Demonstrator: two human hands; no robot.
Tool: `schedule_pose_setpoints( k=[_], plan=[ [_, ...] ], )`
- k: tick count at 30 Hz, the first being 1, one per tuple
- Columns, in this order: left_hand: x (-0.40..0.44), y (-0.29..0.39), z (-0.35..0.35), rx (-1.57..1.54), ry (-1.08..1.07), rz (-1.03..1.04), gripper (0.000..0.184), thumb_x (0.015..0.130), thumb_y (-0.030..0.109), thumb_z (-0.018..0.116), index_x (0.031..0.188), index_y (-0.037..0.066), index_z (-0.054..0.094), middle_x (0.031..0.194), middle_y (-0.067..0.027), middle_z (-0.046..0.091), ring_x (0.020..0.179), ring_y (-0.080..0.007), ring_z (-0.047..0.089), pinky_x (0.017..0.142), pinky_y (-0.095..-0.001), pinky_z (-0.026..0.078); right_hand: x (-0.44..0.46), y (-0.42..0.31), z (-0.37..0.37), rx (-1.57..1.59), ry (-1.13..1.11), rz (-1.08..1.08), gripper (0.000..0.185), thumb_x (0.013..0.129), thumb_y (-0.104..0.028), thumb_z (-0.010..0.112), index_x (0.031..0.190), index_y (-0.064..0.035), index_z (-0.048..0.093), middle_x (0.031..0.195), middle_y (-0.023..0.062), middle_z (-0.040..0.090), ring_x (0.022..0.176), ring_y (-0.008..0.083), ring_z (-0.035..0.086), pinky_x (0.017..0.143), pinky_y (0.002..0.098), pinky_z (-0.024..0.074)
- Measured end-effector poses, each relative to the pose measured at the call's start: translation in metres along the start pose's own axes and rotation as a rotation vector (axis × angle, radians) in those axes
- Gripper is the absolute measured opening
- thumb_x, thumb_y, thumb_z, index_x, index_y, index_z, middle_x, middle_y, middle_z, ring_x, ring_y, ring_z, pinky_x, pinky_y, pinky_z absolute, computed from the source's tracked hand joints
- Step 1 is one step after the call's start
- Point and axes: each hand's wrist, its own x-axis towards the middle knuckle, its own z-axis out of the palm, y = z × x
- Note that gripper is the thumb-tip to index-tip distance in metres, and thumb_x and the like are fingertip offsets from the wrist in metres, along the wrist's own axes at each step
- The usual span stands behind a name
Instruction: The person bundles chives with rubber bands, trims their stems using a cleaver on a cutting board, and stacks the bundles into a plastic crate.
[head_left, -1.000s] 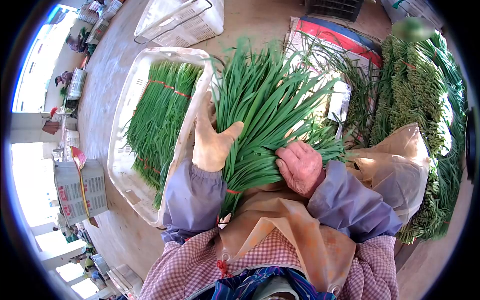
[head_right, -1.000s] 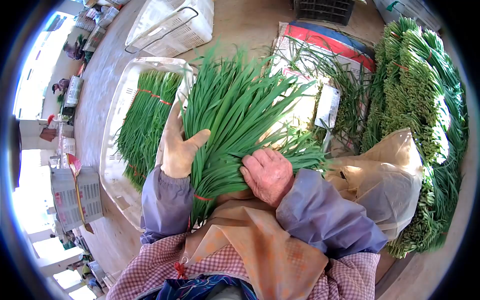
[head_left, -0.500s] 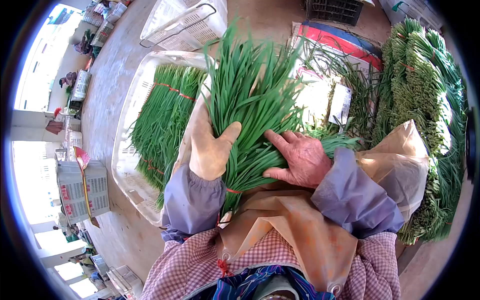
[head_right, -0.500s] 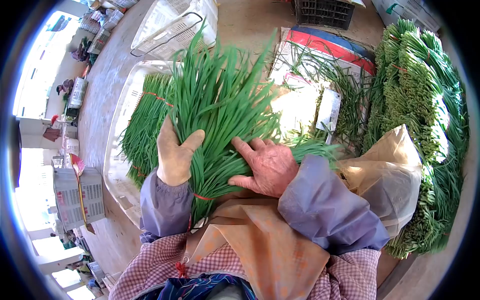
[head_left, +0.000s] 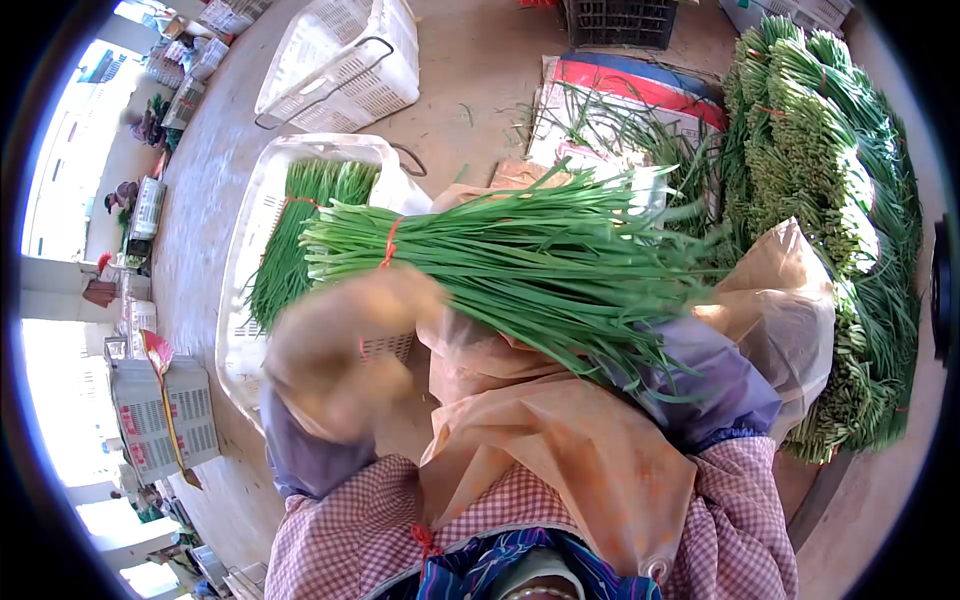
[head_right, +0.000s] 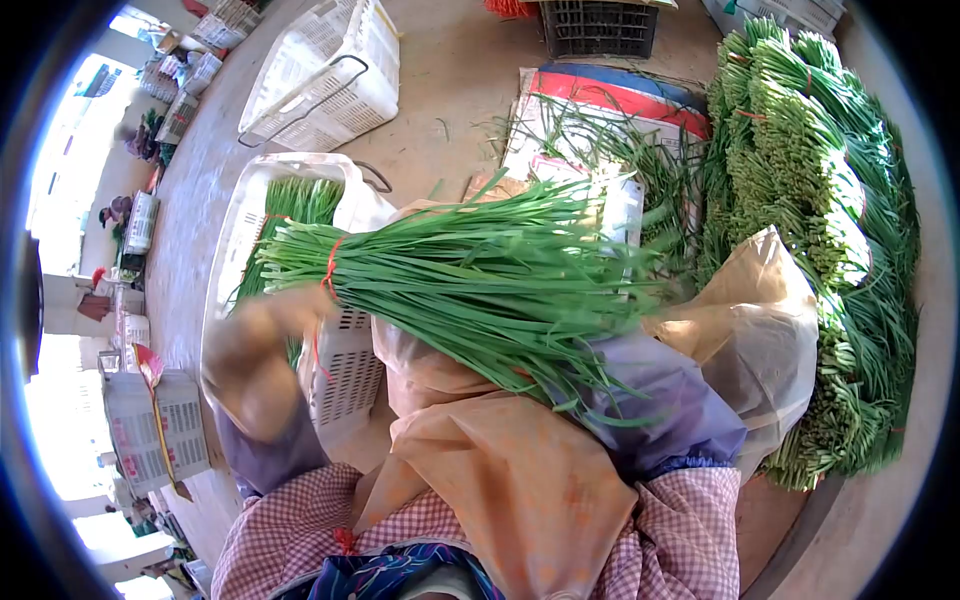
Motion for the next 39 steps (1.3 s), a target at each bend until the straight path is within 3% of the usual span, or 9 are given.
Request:
schedule_pose_setpoints(
  k=[1, 3, 13, 15, 18, 22, 31, 35, 39],
  plan=[
    [-0.005, 0.001, -0.005, -0.108, 0.273, -0.072, 0.032, 0.086, 0.003, 0.064, 0.116, -0.005, 0.062, 0.113, -0.0215, 0.067, 0.106, -0.0301, 0.066, 0.092, -0.0458, 0.051, -0.002, -0.001, -0.002, 0.086, 0.019, 0.027, 0.059, 0.088, -0.047, 0.058, 0.129, -0.0054, 0.055, 0.099, 0.0188, 0.064, 0.086, 0.0311, 0.064, 0.074, 0.0411, 0.0528],
    [0.020, -0.018, -0.015, 0.615, 0.125, -0.070, 0.032, 0.089, 0.008, 0.062, 0.119, -0.003, 0.060, 0.116, -0.0200, 0.067, 0.106, -0.0317, 0.066, 0.095, -0.0484, 0.048, -0.006, -0.002, -0.004, 0.272, 0.061, 0.102, 0.054, 0.090, -0.043, 0.057, 0.129, -0.0056, 0.056, 0.099, 0.0180, 0.065, 0.086, 0.0294, 0.065, 0.074, 0.0399, 0.0529],
    [-0.010, -0.079, 0.045, 1.061, 0.020, -0.049, 0.043, 0.089, 0.022, 0.060, 0.129, 0.006, 0.059, 0.128, -0.0118, 0.061, 0.117, -0.0307, 0.057, 0.107, -0.0514, 0.032, -0.047, 0.055, -0.082, 1.136, 0.809, 1.043, 0.033, 0.101, -0.023, 0.051, 0.129, -0.0067, 0.058, 0.101, 0.0142, 0.068, 0.088, 0.0209, 0.066, 0.078, 0.0339, 0.0535],
    [-0.013, -0.080, 0.045, 1.073, 0.022, -0.040, 0.044, 0.088, 0.022, 0.060, 0.130, 0.007, 0.059, 0.128, -0.0116, 0.060, 0.118, -0.0311, 0.056, 0.109, -0.0517, 0.030, -0.081, 0.086, -0.092, 0.383, 0.978, 0.425, 0.026, 0.099, -0.009, 0.052, 0.122, 0.0001, 0.060, 0.092, 0.0120, 0.069, 0.086, 0.0185, 0.065, 0.080, 0.0292, 0.0522],
    [-0.017, -0.081, 0.049, 1.061, 0.054, -0.046, 0.046, 0.088, 0.021, 0.060, 0.131, 0.008, 0.058, 0.129, -0.0119, 0.060, 0.119, -0.0331, 0.055, 0.110, -0.0546, 0.026, -0.097, 0.038, -0.114, 0.373, 0.980, 0.231, 0.016, 0.095, -0.010, 0.059, 0.104, 0.0024, 0.063, 0.091, 0.0102, 0.068, 0.082, 0.0155, 0.063, 0.075, 0.0272, 0.0514],
    [-0.016, -0.082, 0.050, 1.076, 0.062, -0.036, 0.045, 0.088, 0.020, 0.059, 0.131, 0.007, 0.058, 0.130, -0.0121, 0.060, 0.119, -0.0339, 0.056, 0.110, -0.0566, 0.025, -0.094, -0.007, -0.075, 0.263, 0.399, 0.176, 0.008, 0.089, -0.005, 0.063, 0.089, 0.0013, 0.067, 0.077, 0.0088, 0.066, 0.068, 0.0151, 0.062, 0.062, 0.0279, 0.0488],
    [-0.017, -0.085, 0.048, 1.104, 0.066, -0.017, 0.041, 0.094, 0.023, 0.049, 0.130, 0.007, 0.059, 0.128, -0.0131, 0.062, 0.120, -0.0317, 0.057, 0.111, -0.0565, 0.025, -0.067, 0.009, -0.025, 0.528, 0.193, 0.369, 0.019, 0.089, -0.016, 0.070, 0.092, 0.0010, 0.064, 0.064, 0.0046, 0.053, 0.057, 0.0084, 0.046, 0.052, 0.0295, 0.0412],
    [-0.016, -0.085, 0.050, 1.110, 0.070, -0.015, 0.040, 0.094, 0.023, 0.049, 0.130, 0.007, 0.060, 0.127, -0.0132, 0.062, 0.119, -0.0319, 0.058, 0.110, -0.0567, 0.025, -0.058, 0.010, -0.006, 0.172, 0.394, 0.023, 0.014, 0.092, -0.012, 0.065, 0.086, -0.0006, 0.062, 0.065, 0.0065, 0.054, 0.057, 0.0105, 0.052, 0.052, 0.0324, 0.0409],
    [-0.016, -0.087, 0.049, 1.089, 0.090, -0.016, 0.040, 0.094, 0.021, 0.050, 0.130, 0.008, 0.060, 0.127, -0.0124, 0.062, 0.117, -0.0318, 0.058, 0.110, -0.0564, 0.025, -0.069, -0.003, -0.013, 0.571, 0.626, 0.159, 0.017, 0.096, -0.008, 0.058, 0.080, -0.0008, 0.059, 0.066, 0.0026, 0.059, 0.059, 0.0094, 0.054, 0.050, 0.0301, 0.0416]
  ],
)
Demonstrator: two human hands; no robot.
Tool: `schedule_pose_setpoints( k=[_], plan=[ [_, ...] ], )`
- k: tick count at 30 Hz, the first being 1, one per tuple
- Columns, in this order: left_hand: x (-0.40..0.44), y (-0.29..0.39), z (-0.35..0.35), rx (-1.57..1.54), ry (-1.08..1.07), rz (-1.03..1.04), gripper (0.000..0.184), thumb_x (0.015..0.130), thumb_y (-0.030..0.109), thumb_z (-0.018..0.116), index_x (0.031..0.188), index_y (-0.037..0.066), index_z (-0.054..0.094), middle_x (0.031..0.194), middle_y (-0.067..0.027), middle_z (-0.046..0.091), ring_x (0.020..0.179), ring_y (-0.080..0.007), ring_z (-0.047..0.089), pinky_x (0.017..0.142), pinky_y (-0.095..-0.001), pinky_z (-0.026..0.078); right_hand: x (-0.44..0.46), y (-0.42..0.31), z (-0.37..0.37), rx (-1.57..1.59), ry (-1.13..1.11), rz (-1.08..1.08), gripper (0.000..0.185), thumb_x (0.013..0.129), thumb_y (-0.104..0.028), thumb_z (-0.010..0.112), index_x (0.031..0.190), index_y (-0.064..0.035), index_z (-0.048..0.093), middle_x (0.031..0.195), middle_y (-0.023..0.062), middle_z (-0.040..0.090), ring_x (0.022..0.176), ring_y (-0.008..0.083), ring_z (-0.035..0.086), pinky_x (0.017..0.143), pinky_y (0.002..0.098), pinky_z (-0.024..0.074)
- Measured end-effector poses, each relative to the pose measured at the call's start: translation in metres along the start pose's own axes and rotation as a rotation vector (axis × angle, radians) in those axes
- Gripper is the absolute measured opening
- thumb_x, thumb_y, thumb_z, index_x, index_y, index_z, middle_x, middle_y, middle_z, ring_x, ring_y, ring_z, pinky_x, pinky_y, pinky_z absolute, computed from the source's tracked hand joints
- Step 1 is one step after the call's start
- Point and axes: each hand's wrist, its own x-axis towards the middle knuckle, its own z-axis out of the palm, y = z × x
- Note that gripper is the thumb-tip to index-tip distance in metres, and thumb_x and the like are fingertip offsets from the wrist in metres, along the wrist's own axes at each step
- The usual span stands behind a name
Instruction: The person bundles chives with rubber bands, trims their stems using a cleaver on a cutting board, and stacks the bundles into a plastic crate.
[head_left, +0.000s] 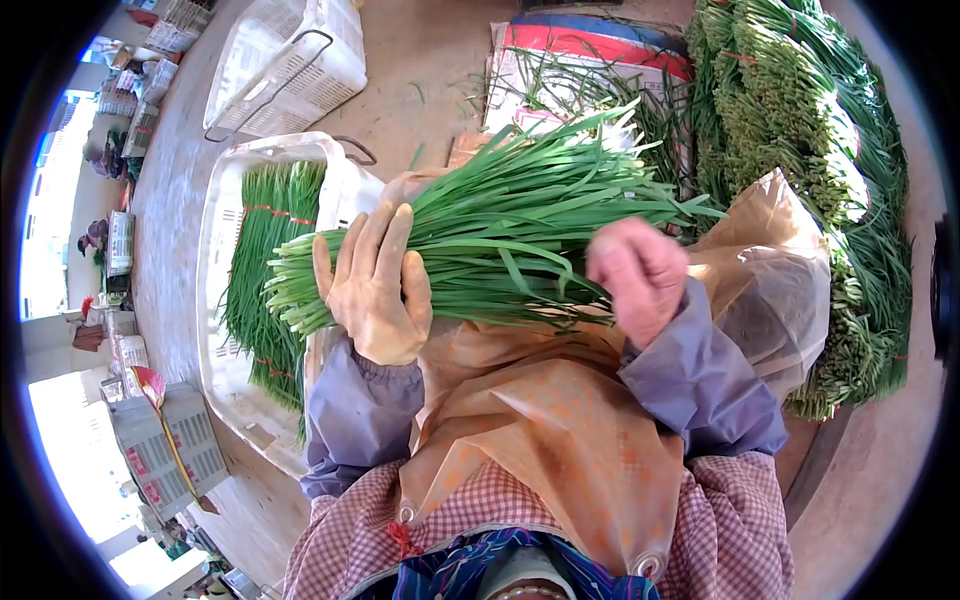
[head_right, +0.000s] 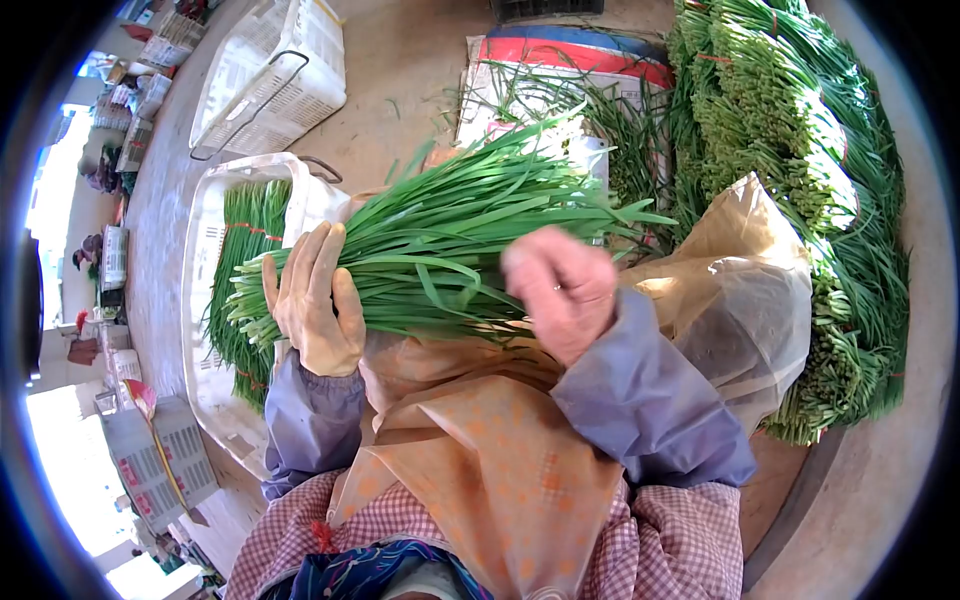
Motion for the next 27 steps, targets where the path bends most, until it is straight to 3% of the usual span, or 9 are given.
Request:
schedule_pose_setpoints(
  k=[1, 4, 10, 11, 19, 23, 26, 27],
  plan=[
    [-0.001, -0.002, 0.001, -0.022, 0.017, -0.006, 0.040, 0.092, 0.020, 0.052, 0.130, 0.009, 0.060, 0.127, -0.0115, 0.062, 0.117, -0.0316, 0.058, 0.110, -0.0566, 0.025, -0.002, -0.007, -0.009, 0.142, 0.091, 0.204, 0.018, 0.099, -0.009, 0.055, 0.083, -0.0016, 0.061, 0.069, 0.0001, 0.060, 0.058, 0.0068, 0.051, 0.050, 0.0249, 0.0413],
    [-0.001, -0.007, 0.003, -0.052, 0.045, -0.018, 0.041, 0.092, 0.019, 0.053, 0.131, 0.009, 0.060, 0.127, -0.0105, 0.062, 0.116, -0.0313, 0.059, 0.110, -0.0567, 0.025, -0.002, -0.005, -0.024, 0.117, 0.144, 0.054, 0.013, 0.098, -0.007, 0.055, 0.090, -0.0005, 0.063, 0.074, 0.0006, 0.061, 0.062, 0.0031, 0.048, 0.056, 0.0187, 0.0399],
    [0.000, -0.001, 0.003, -0.030, 0.033, -0.010, 0.041, 0.092, 0.019, 0.052, 0.131, 0.009, 0.059, 0.127, -0.0109, 0.062, 0.116, -0.0317, 0.059, 0.110, -0.0578, 0.025, -0.003, -0.001, -0.019, -0.033, 0.078, 0.255, 0.014, 0.093, 0.003, 0.058, 0.105, 0.0025, 0.065, 0.079, 0.0006, 0.063, 0.068, 0.0036, 0.052, 0.060, 0.0198, 0.0421],
    [0.001, 0.000, 0.003, -0.012, 0.023, -0.011, 0.041, 0.092, 0.019, 0.052, 0.131, 0.009, 0.059, 0.127, -0.0109, 0.062, 0.116, -0.0319, 0.059, 0.109, -0.0580, 0.025, -0.003, 0.008, -0.017, -0.127, 0.064, 0.171, 0.017, 0.093, 0.002, 0.058, 0.109, 0.0041, 0.064, 0.079, 0.0014, 0.064, 0.068, 0.0048, 0.054, 0.061, 0.0213, 0.0443],
    [0.001, 0.000, 0.002, -0.017, 0.026, -0.010, 0.039, 0.095, 0.020, 0.048, 0.129, 0.008, 0.061, 0.126, -0.0130, 0.063, 0.118, -0.0311, 0.059, 0.111, -0.0560, 0.024, 0.017, 0.004, -0.012, 0.055, -0.056, 0.384, 0.017, 0.097, -0.014, 0.061, 0.098, 0.0021, 0.066, 0.068, -0.0004, 0.060, 0.061, 0.0048, 0.052, 0.054, 0.0222, 0.0404],
    [0.001, 0.003, 0.003, -0.005, 0.018, -0.017, 0.039, 0.094, 0.019, 0.048, 0.129, 0.008, 0.061, 0.126, -0.0130, 0.063, 0.118, -0.0316, 0.059, 0.112, -0.0560, 0.023, 0.021, 0.015, -0.007, 0.033, -0.119, 0.314, 0.012, 0.095, -0.011, 0.062, 0.091, -0.0008, 0.067, 0.064, -0.0017, 0.057, 0.056, 0.0051, 0.050, 0.050, 0.0233, 0.0392],
    [-0.007, 0.001, 0.003, -0.036, 0.018, -0.006, 0.041, 0.091, 0.019, 0.055, 0.131, 0.011, 0.060, 0.130, -0.0111, 0.060, 0.119, -0.0329, 0.056, 0.111, -0.0591, 0.022, 0.018, 0.020, -0.007, -0.352, -0.038, 0.030, 0.009, 0.093, -0.007, 0.060, 0.091, -0.0015, 0.066, 0.064, -0.0020, 0.057, 0.055, 0.0054, 0.049, 0.049, 0.0233, 0.0386],
    [-0.010, 0.004, 0.003, -0.057, 0.022, -0.021, 0.041, 0.090, 0.020, 0.055, 0.130, 0.011, 0.061, 0.130, -0.0111, 0.060, 0.121, -0.0329, 0.056, 0.112, -0.0590, 0.018, 0.016, 0.021, -0.003, -0.324, 0.051, -0.023, 0.010, 0.092, -0.003, 0.058, 0.086, -0.0026, 0.065, 0.062, -0.0026, 0.056, 0.054, 0.0052, 0.048, 0.047, 0.0232, 0.0372]
  ],
)
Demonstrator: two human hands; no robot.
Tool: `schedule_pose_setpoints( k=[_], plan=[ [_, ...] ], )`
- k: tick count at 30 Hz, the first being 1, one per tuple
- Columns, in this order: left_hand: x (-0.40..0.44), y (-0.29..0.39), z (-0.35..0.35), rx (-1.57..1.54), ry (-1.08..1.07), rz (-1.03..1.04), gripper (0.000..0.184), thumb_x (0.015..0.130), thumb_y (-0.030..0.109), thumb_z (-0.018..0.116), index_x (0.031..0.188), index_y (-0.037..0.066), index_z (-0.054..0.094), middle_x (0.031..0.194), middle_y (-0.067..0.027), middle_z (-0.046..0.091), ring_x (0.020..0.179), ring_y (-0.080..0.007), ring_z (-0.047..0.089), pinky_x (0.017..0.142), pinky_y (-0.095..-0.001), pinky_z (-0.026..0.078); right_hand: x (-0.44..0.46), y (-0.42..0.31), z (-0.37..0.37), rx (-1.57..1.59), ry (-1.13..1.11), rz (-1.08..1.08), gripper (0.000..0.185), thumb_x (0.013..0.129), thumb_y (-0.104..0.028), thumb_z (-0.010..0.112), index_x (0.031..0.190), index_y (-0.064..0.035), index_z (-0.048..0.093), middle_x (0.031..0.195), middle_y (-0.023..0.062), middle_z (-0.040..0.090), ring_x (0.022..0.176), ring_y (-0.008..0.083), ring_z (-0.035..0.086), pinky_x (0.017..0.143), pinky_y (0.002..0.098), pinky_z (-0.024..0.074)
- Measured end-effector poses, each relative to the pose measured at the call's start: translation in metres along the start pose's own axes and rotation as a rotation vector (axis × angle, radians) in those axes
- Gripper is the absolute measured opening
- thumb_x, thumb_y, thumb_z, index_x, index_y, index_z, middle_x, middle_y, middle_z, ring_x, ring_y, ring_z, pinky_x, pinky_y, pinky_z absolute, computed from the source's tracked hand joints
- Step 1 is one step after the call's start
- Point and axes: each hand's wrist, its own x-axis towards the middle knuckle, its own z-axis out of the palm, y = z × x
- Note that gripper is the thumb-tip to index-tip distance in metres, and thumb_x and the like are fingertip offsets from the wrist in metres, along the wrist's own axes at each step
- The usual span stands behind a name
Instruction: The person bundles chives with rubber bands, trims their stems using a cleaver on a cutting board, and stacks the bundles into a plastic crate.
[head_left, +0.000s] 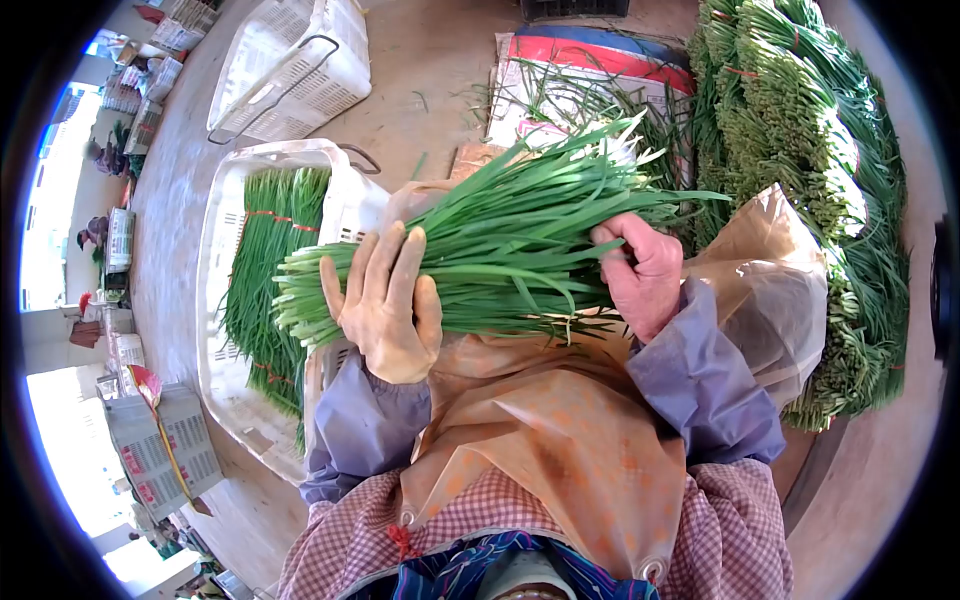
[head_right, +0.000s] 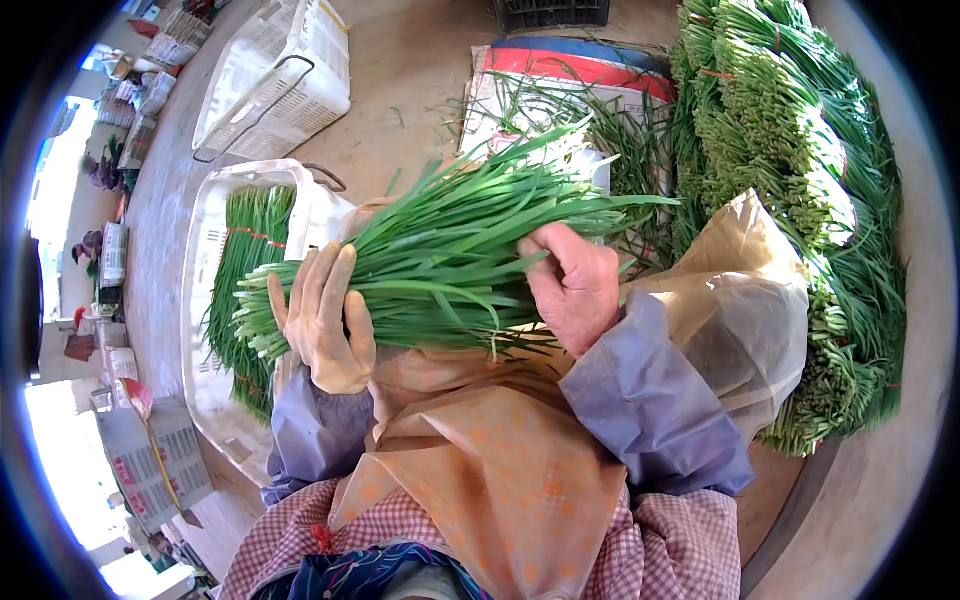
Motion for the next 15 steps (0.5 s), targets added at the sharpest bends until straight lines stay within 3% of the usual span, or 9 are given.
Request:
schedule_pose_setpoints(
  k=[4, 7, 9, 13, 15],
  plan=[
    [-0.013, 0.002, 0.003, -0.034, 0.032, -0.044, 0.042, 0.088, 0.018, 0.057, 0.129, 0.013, 0.063, 0.130, -0.0099, 0.060, 0.124, -0.0315, 0.054, 0.116, -0.0578, 0.010, -0.005, 0.018, -0.023, 0.478, 0.235, 0.408, 0.009, 0.096, -0.009, 0.060, 0.088, -0.0059, 0.062, 0.064, -0.0030, 0.055, 0.053, 0.0046, 0.046, 0.045, 0.0223, 0.0356],
    [-0.020, 0.002, 0.004, 0.001, 0.039, -0.045, 0.043, 0.086, 0.017, 0.057, 0.129, 0.014, 0.063, 0.131, -0.0096, 0.060, 0.124, -0.0314, 0.054, 0.116, -0.0575, 0.008, 0.001, 0.017, -0.054, 0.382, 0.467, 0.242, 0.007, 0.098, -0.011, 0.059, 0.098, -0.0050, 0.064, 0.080, 0.0010, 0.062, 0.063, 0.0070, 0.052, 0.054, 0.0215, 0.0433],
    [-0.019, 0.006, 0.003, 0.034, 0.050, -0.032, 0.037, 0.092, 0.016, 0.052, 0.126, 0.013, 0.063, 0.128, -0.0097, 0.062, 0.122, -0.0305, 0.056, 0.117, -0.0538, 0.010, 0.004, 0.020, -0.072, 0.370, 0.583, 0.140, 0.009, 0.097, -0.008, 0.059, 0.102, -0.0030, 0.065, 0.086, 0.0046, 0.066, 0.071, 0.0087, 0.055, 0.065, 0.0225, 0.0463],
    [-0.019, 0.005, 0.006, 0.031, 0.070, -0.018, 0.036, 0.091, 0.015, 0.054, 0.125, 0.015, 0.064, 0.128, -0.0082, 0.063, 0.122, -0.0300, 0.056, 0.117, -0.0545, 0.009, 0.002, 0.000, -0.093, 0.088, 0.467, 0.088, 0.015, 0.098, -0.009, 0.056, 0.099, -0.0003, 0.067, 0.091, 0.0063, 0.068, 0.074, 0.0087, 0.056, 0.068, 0.0236, 0.0457],
    [-0.020, 0.005, 0.007, 0.032, 0.074, -0.016, 0.036, 0.090, 0.015, 0.054, 0.125, 0.017, 0.065, 0.128, -0.0077, 0.063, 0.123, -0.0299, 0.056, 0.117, -0.0546, 0.009, 0.001, -0.017, -0.083, 0.171, 0.221, 0.188, 0.017, 0.098, -0.014, 0.058, 0.097, 0.0005, 0.067, 0.083, 0.0030, 0.066, 0.069, 0.0078, 0.052, 0.062, 0.0232, 0.0429]
  ],
)
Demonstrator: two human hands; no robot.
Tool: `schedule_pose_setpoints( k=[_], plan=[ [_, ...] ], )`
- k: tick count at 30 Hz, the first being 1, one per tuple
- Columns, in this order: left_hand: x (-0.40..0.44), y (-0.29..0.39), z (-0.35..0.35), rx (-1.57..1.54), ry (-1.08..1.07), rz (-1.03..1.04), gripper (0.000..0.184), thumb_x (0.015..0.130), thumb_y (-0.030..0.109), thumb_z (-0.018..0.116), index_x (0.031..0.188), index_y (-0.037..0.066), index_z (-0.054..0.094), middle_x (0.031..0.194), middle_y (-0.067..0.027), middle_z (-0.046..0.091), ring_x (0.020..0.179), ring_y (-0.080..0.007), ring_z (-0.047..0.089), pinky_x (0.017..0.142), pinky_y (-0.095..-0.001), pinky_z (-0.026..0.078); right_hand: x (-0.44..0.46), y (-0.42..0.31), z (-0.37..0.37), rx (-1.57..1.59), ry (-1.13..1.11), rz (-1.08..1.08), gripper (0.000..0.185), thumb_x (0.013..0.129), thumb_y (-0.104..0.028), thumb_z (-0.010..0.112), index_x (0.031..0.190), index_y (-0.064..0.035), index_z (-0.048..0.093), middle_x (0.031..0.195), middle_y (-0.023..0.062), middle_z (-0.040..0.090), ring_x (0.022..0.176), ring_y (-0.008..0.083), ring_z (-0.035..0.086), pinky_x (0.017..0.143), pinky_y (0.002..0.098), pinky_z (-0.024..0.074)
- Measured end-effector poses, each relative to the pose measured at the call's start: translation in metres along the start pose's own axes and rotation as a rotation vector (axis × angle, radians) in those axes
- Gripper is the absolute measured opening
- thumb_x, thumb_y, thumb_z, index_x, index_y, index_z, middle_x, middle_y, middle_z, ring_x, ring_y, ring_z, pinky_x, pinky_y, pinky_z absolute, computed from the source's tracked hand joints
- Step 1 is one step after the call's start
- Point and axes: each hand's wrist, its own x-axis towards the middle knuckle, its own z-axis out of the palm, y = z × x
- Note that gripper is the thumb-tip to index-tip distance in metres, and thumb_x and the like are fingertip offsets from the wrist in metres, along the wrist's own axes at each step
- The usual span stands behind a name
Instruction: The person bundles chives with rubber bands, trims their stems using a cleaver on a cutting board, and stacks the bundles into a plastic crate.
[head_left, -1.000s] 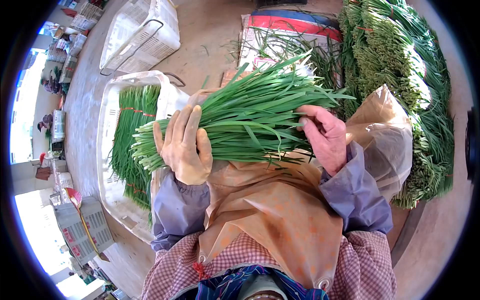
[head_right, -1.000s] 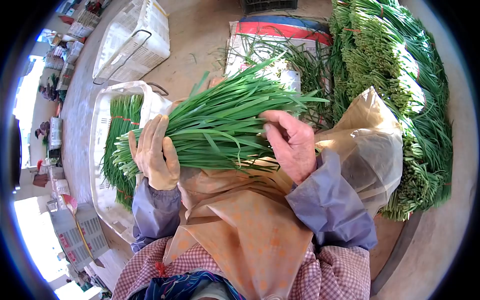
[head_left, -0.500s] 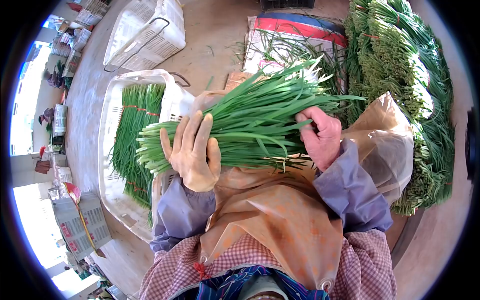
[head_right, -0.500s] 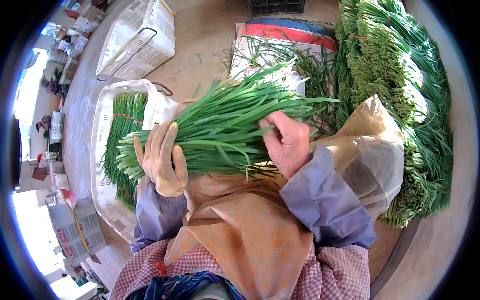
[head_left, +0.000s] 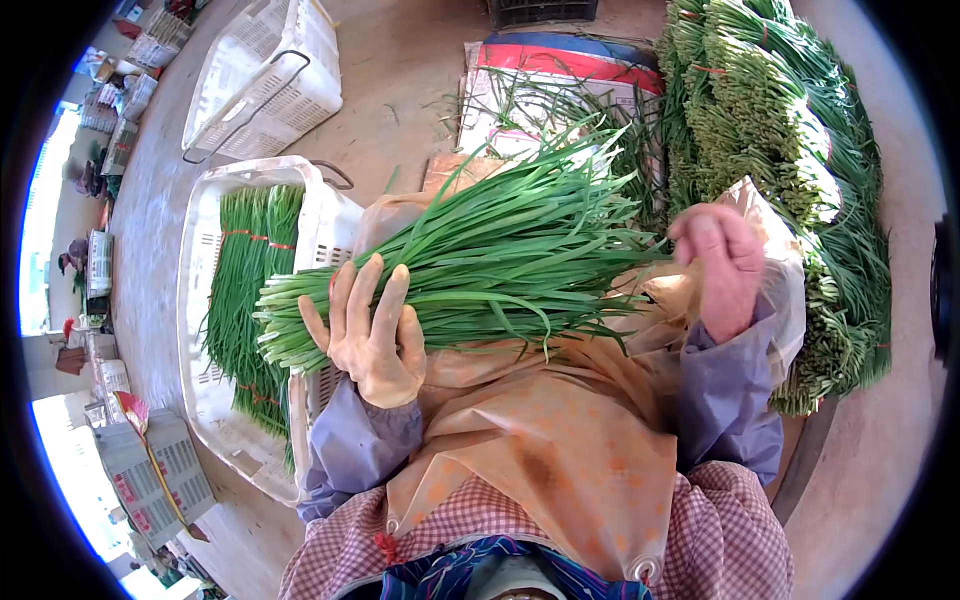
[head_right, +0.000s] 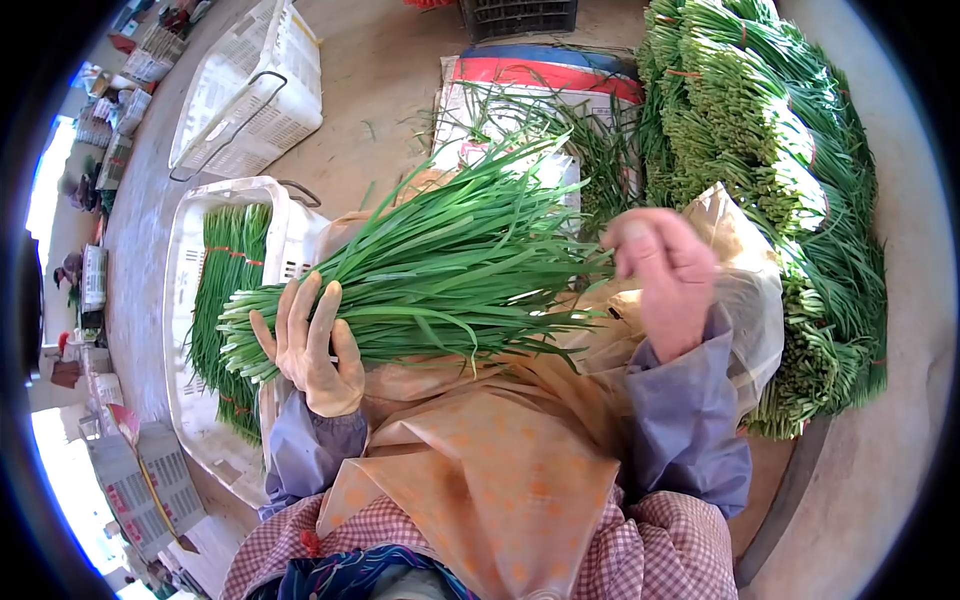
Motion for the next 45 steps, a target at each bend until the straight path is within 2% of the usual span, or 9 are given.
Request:
schedule_pose_setpoints(
  k=[4, 8, 11, 19, 30, 35, 38, 41, 45],
  plan=[
    [-0.002, 0.001, 0.000, -0.003, 0.004, -0.004, 0.037, 0.088, 0.015, 0.056, 0.123, 0.018, 0.066, 0.129, -0.0075, 0.063, 0.123, -0.0302, 0.056, 0.118, -0.0548, 0.009, -0.003, 0.003, 0.024, -0.087, -0.353, 0.139, 0.017, 0.096, -0.016, 0.063, 0.092, 0.0007, 0.064, 0.073, -0.0003, 0.059, 0.062, 0.0072, 0.046, 0.055, 0.0243, 0.0385],
    [-0.006, -0.001, 0.001, -0.018, 0.016, -0.004, 0.035, 0.085, 0.019, 0.060, 0.119, 0.019, 0.069, 0.129, -0.0062, 0.061, 0.123, -0.0305, 0.055, 0.117, -0.0560, 0.008, -0.005, 0.026, 0.045, -0.181, -0.489, -0.108, 0.016, 0.091, -0.014, 0.068, 0.089, -0.0021, 0.058, 0.062, 0.0086, 0.051, 0.055, 0.0155, 0.047, 0.052, 0.0314, 0.0399],
    [-0.008, -0.002, 0.003, -0.023, 0.036, -0.010, 0.035, 0.084, 0.019, 0.061, 0.118, 0.019, 0.069, 0.128, -0.0068, 0.062, 0.122, -0.0309, 0.055, 0.118, -0.0546, 0.007, -0.012, 0.029, 0.053, -0.346, -0.478, -0.305, 0.014, 0.088, -0.009, 0.069, 0.084, -0.0037, 0.057, 0.065, 0.0148, 0.055, 0.054, 0.0278, 0.054, 0.052, 0.0359, 0.0441],
    [-0.011, -0.006, 0.008, -0.047, 0.075, -0.009, 0.038, 0.082, 0.013, 0.059, 0.118, 0.018, 0.069, 0.126, -0.0080, 0.063, 0.121, -0.0319, 0.057, 0.119, -0.0531, 0.005, -0.002, 0.029, 0.019, -0.287, 0.090, -0.158, 0.007, 0.089, -0.004, 0.067, 0.093, -0.0012, 0.062, 0.079, 0.0059, 0.065, 0.061, 0.0115, 0.058, 0.054, 0.0266, 0.0471],
    [-0.017, -0.006, 0.008, -0.040, 0.088, -0.006, 0.039, 0.081, 0.012, 0.057, 0.118, 0.018, 0.069, 0.127, -0.0091, 0.063, 0.123, -0.0348, 0.056, 0.119, -0.0541, 0.003, -0.035, 0.020, 0.043, -0.494, -0.353, -0.615, 0.023, 0.076, -0.002, 0.076, 0.096, -0.0041, 0.064, 0.069, 0.0121, 0.057, 0.056, 0.0310, 0.057, 0.050, 0.0369, 0.0456],
    [-0.019, -0.001, 0.007, 0.011, 0.078, 0.012, 0.032, 0.085, 0.015, 0.054, 0.114, 0.015, 0.069, 0.127, -0.0085, 0.064, 0.125, -0.0328, 0.055, 0.119, -0.0546, 0.009, -0.044, 0.014, 0.046, -0.326, -0.143, -0.424, 0.007, 0.088, 0.000, 0.065, 0.089, -0.0053, 0.061, 0.073, 0.0094, 0.063, 0.056, 0.0207, 0.058, 0.051, 0.0305, 0.0461],
    [-0.021, -0.003, 0.006, 0.010, 0.080, 0.006, 0.031, 0.088, 0.016, 0.053, 0.114, 0.015, 0.069, 0.128, -0.0081, 0.064, 0.126, -0.0325, 0.054, 0.119, -0.0545, 0.009, -0.027, 0.022, 0.022, -0.005, 0.100, 0.048, 0.003, 0.093, -0.001, 0.060, 0.094, -0.0027, 0.062, 0.076, 0.0035, 0.064, 0.062, 0.0111, 0.058, 0.056, 0.0251, 0.0466],
    [-0.025, -0.007, 0.009, -0.002, 0.099, -0.005, 0.030, 0.091, 0.018, 0.052, 0.116, 0.016, 0.068, 0.128, -0.0075, 0.063, 0.126, -0.0321, 0.054, 0.119, -0.0541, 0.010, -0.011, 0.046, 0.008, 0.009, 0.169, -0.025, 0.012, 0.095, -0.003, 0.057, 0.104, 0.0001, 0.064, 0.079, 0.0000, 0.063, 0.068, 0.0058, 0.055, 0.061, 0.0212, 0.0458],
    [-0.025, -0.006, 0.012, -0.051, 0.130, -0.028, 0.036, 0.085, 0.015, 0.053, 0.118, 0.019, 0.067, 0.127, -0.0080, 0.063, 0.126, -0.0353, 0.054, 0.120, -0.0543, 0.006, -0.007, 0.026, -0.002, 0.046, -0.085, 0.248, 0.024, 0.095, -0.009, 0.061, 0.116, 0.0014, 0.064, 0.080, 0.0002, 0.064, 0.071, 0.0058, 0.055, 0.063, 0.0205, 0.0446]
  ],
)
